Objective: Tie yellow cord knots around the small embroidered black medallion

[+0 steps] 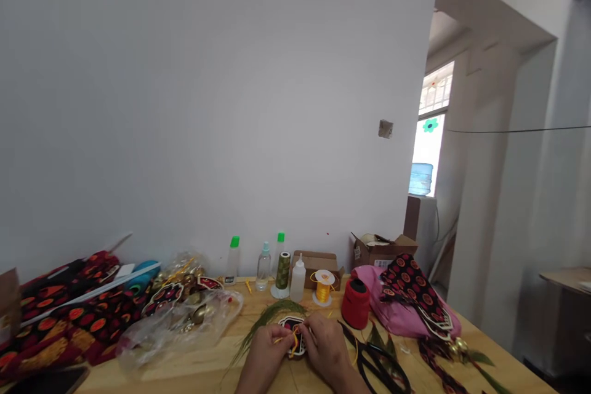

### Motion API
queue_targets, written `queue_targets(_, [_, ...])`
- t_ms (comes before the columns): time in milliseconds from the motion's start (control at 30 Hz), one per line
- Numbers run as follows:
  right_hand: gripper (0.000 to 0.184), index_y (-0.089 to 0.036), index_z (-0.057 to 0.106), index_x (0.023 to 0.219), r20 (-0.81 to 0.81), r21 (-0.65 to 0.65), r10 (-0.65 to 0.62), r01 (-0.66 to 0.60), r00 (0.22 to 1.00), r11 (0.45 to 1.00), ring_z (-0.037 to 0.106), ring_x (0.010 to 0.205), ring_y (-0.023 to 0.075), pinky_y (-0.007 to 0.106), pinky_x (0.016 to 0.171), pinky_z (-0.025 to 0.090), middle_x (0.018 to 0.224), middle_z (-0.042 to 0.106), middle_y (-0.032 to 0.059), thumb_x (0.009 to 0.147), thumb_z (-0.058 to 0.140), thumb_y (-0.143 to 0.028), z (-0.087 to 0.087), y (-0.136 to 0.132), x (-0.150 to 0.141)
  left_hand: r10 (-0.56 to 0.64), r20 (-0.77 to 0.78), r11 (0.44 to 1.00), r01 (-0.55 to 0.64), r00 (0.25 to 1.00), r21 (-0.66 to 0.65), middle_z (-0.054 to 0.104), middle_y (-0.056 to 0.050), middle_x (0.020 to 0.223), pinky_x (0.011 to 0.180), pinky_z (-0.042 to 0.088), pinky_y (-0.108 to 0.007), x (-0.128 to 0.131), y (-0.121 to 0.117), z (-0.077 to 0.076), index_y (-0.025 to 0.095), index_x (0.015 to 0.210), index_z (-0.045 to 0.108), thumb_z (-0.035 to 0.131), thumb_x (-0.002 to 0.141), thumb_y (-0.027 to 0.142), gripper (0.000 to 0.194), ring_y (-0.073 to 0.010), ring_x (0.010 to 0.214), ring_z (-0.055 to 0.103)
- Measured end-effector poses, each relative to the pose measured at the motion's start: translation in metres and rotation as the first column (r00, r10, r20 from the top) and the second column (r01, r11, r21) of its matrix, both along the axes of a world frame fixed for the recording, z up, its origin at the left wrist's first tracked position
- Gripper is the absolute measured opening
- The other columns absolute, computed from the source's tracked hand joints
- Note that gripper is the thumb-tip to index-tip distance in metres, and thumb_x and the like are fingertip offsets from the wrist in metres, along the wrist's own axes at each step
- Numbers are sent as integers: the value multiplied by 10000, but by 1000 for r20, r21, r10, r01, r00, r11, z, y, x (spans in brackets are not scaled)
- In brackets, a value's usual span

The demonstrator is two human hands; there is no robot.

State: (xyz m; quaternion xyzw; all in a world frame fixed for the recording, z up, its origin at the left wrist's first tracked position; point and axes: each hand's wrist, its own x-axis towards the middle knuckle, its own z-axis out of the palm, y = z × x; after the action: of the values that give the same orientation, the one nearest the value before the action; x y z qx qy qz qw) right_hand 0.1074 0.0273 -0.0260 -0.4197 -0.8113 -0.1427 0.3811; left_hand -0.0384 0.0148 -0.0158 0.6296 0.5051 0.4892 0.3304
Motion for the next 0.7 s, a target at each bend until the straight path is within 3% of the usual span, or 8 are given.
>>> queue_targets(200, [180, -162, 488, 680, 27, 26, -53, 52, 998, 998, 472, 562, 104, 222, 487, 211, 618, 537, -3, 792, 376, -247, 7, -3, -4, -18, -17, 1000, 18, 1000, -25, 675, -53, 560, 536, 446, -237, -1, -2, 4, 115, 565, 659, 517, 592, 294, 230, -194, 551, 597])
queue_targets(333, [199, -154, 498, 669, -15, -36, -45, 45, 999, 998, 455, 558, 97, 215, 492, 226, 635, 534, 1, 791, 381, -259, 12, -8, -6, 6, 34, 999, -5, 999, -42, 682, -53, 576, 560, 455, -245, -4, -2, 4, 122, 558, 657, 542, 575, 311, 222, -208, 581, 603])
queue_targets(433, [210, -147, 517, 629, -147, -146, -19, -3, 989, 989, 414, 522, 90, 207, 478, 228, 568, 491, -12, 764, 408, -265, 13, -10, -8, 20, 53, 999, -17, 998, -48, 681, -61, 567, 562, 458, -256, -5, 0, 2, 116, 561, 652, 550, 567, 319, 228, -217, 579, 603])
queue_targets(500, [236, -140, 514, 565, -343, -288, -24, -81, 939, 954, 360, 467, 76, 195, 448, 217, 485, 417, -36, 732, 436, -288, 12, -8, -12, 24, 59, 997, -20, 998, -68, 679, -64, 552, 545, 458, -260, -6, 2, 1, 113, 562, 650, 549, 566, 326, 236, -221, 567, 602])
queue_targets(567, [275, -133, 493, 500, -587, -441, -35, -284, 809, 851, 300, 406, 57, 180, 407, 200, 427, 351, -56, 703, 442, -310, 12, -5, -15, 32, 67, 996, -26, 997, -90, 681, -66, 556, 545, 457, -261, -6, 3, 1, 112, 567, 650, 549, 566, 329, 239, -222, 568, 603])
queue_targets(600, [293, -131, 488, 483, -695, -496, -50, -428, 717, 756, 264, 371, 49, 175, 381, 183, 401, 322, -65, 699, 424, -318, 13, -4, -16, 28, 71, 995, -22, 997, -94, 683, -65, 563, 551, 457, -260, -6, 3, 1, 112, 573, 652, 549, 569, 328, 239, -221, 574, 604])
queue_targets(700, [260, -125, 528, 547, -873, -488, -186, -792, 451, 367, 146, 288, 31, 167, 313, 111, 351, 268, -91, 682, 365, -276, 15, -1, -15, 4, 54, 996, 1, 999, -94, 683, -61, 576, 568, 451, -258, -6, 4, 1, 114, 572, 656, 555, 569, 320, 230, -221, 594, 603])
